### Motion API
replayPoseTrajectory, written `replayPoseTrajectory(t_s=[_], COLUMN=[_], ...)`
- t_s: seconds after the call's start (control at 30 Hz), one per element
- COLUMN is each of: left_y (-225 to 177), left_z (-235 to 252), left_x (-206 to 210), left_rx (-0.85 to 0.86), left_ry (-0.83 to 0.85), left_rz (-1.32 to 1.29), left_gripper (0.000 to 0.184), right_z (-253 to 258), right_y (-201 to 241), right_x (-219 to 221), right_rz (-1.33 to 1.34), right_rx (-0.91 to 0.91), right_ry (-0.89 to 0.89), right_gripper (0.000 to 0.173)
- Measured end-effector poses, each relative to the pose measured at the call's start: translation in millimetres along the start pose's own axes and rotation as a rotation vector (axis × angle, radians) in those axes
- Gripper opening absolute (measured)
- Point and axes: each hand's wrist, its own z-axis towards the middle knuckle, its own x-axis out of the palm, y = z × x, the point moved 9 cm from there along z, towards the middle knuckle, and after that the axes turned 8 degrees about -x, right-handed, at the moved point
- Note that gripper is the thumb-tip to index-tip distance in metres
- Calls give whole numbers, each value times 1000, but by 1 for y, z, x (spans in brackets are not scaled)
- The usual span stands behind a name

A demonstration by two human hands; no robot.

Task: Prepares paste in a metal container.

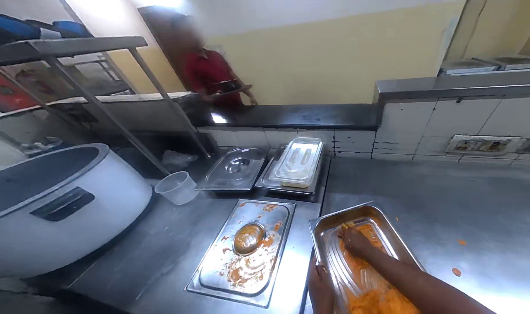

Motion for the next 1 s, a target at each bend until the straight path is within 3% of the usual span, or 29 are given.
replayPoseTrajectory(t_s=[0.23,0.37,0.47,0.6,0.77,0.87,1.0], left_y=[0,-1,3,1,-6,-5,-5], left_z=[0,2,-2,1,3,4,4], left_x=[0,0,0,1,2,1,2], left_rx=[0,3,-2,-11,2,5,31], left_ry=[-11,-1,3,15,15,2,-7], left_rz=[18,36,32,29,47,42,45], left_gripper=[41,41,41,41,41,41,40], right_z=[-123,-160,-154,-86,-2,-11,-76], right_y=[34,46,27,3,-45,-32,3], right_x=[63,40,53,-16,-41,-13,41], right_rz=[67,106,110,87,14,2,49], right_rx=[-137,-177,-63,56,167,123,11], right_ry=[259,63,137,-28,-99,-31,88], right_gripper=[35,34,35,43,39,45,42])
